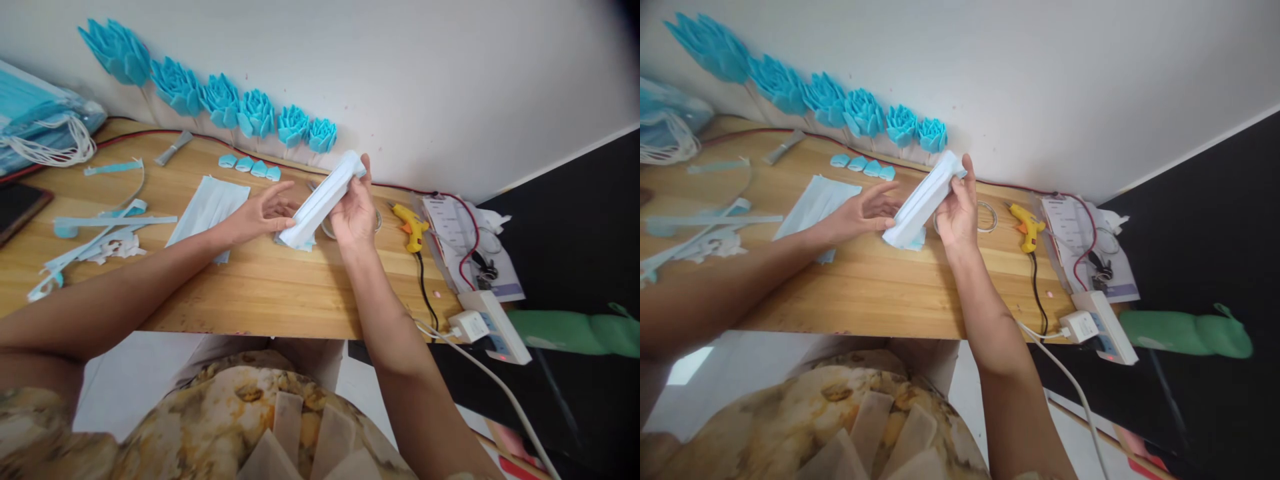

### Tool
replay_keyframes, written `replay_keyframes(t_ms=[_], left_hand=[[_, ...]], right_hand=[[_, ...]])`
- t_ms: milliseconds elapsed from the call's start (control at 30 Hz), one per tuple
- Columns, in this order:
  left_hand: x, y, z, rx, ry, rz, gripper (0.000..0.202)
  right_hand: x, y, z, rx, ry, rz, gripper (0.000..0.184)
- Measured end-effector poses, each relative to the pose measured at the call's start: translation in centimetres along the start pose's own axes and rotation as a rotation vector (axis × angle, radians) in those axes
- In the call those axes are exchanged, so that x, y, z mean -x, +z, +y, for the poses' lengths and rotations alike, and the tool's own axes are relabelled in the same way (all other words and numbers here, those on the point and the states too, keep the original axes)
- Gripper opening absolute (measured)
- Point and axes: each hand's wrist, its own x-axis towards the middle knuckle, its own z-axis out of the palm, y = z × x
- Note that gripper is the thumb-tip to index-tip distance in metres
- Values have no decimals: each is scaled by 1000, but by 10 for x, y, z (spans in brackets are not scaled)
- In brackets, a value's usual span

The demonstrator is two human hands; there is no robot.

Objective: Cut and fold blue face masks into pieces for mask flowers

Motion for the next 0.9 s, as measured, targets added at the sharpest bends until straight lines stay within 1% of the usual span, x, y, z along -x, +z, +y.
replay_keyframes(t_ms=[133, 267, 400, 467, 567, 633, 733, 767, 833, 867, 900], left_hand=[[2, 1, 4, 12, -81, -6, 106], [5, 3, 10, 124, -127, -32, 100], [7, 0, 13, 254, -227, -183, 89], [7, -3, 13, 284, -269, -254, 84], [6, -7, 13, 241, -313, -283, 72], [6, -7, 12, 176, -315, -267, 59], [5, -6, 12, 109, -292, -200, 39], [5, -5, 12, 103, -284, -163, 37], [4, -5, 12, 125, -262, -78, 37], [3, -5, 12, 154, -246, -33, 39], [3, -5, 11, 189, -228, 13, 40]], right_hand=[[4, 7, -9, -139, 44, 26, 40], [5, 10, -15, -227, 69, 40, 39], [3, 7, -14, -305, 61, 44, 36], [2, 5, -11, -337, 49, 31, 36], [1, 2, -7, -344, 43, 2, 41], [1, 2, -5, -331, 48, -4, 40], [4, 5, -7, -281, 78, -8, 32], [5, 7, -8, -251, 95, -14, 27], [8, 11, -9, -190, 133, -49, 20], [9, 12, -9, -165, 156, -86, 21], [11, 14, -8, -137, 184, -133, 25]])
